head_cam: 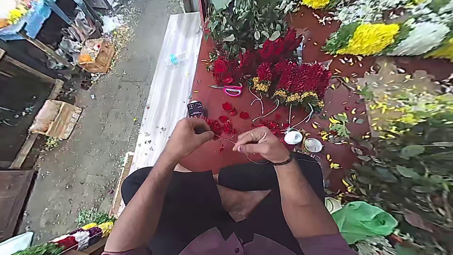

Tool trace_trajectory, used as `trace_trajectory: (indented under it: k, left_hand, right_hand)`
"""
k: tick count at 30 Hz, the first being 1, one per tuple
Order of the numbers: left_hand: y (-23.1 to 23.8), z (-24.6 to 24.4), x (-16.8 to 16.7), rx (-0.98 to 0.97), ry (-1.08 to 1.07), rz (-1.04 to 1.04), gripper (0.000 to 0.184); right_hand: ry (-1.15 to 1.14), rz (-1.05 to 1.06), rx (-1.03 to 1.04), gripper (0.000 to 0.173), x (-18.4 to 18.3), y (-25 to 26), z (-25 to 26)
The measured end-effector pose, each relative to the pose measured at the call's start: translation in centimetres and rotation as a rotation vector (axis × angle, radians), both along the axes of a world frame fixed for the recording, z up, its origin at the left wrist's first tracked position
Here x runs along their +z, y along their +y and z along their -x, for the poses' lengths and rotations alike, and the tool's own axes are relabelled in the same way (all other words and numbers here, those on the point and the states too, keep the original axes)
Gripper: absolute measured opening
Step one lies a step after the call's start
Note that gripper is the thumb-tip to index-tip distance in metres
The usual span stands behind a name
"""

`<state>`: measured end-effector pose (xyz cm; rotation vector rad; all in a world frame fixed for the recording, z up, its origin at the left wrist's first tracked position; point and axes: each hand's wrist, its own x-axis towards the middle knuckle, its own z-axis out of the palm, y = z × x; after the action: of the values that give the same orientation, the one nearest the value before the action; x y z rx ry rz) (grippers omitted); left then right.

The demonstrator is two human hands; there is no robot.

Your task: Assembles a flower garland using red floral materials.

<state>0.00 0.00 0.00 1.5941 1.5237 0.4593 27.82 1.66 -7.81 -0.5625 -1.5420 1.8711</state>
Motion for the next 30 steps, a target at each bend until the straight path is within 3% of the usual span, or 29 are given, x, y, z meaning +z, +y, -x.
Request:
trace_trajectory:
  k: [4,7,11,16,19,23,25,28,30]
  left_hand:
    - [-1.0,4.6,-2.8,-0.084,0.183,0.225,0.011]
    - [-3.6,6.5,-2.6,-0.059,0.160,0.340,0.011]
    - [-6.3,7.7,-4.2,-0.032,0.025,0.372,0.013]
    - [-6.8,7.4,-7.0,0.020,-0.008,0.366,0.014]
    - [-6.7,7.1,-7.3,-0.005,0.018,0.401,0.013]
    - [-6.7,6.8,-6.8,-0.019,-0.002,0.393,0.013]
    - [-6.8,6.8,-6.7,-0.027,-0.016,0.378,0.013]
    - [-6.9,6.8,-7.0,-0.030,-0.021,0.369,0.015]
    - [-6.9,6.9,-7.0,-0.029,-0.014,0.370,0.014]
  right_hand:
    - [-0.380,0.153,-0.051,0.016,-2.6,1.8,-2.7]
    - [-0.636,0.249,-0.111,0.018,-6.9,3.2,-2.3]
    - [-1.058,0.078,-0.278,0.015,-13.1,5.0,0.8]
    - [-1.512,-0.041,-0.289,0.041,-15.8,4.7,6.3]
    - [-1.454,-0.012,-0.372,0.020,-16.7,4.7,6.8]
    - [-1.108,0.099,-0.580,0.011,-17.1,5.3,4.8]
    - [-0.931,0.195,-0.677,0.015,-16.6,5.4,4.2]
    - [-0.621,0.323,-0.644,0.034,-14.2,5.2,4.0]
    - [-0.508,0.363,-0.588,0.030,-12.7,4.9,4.0]
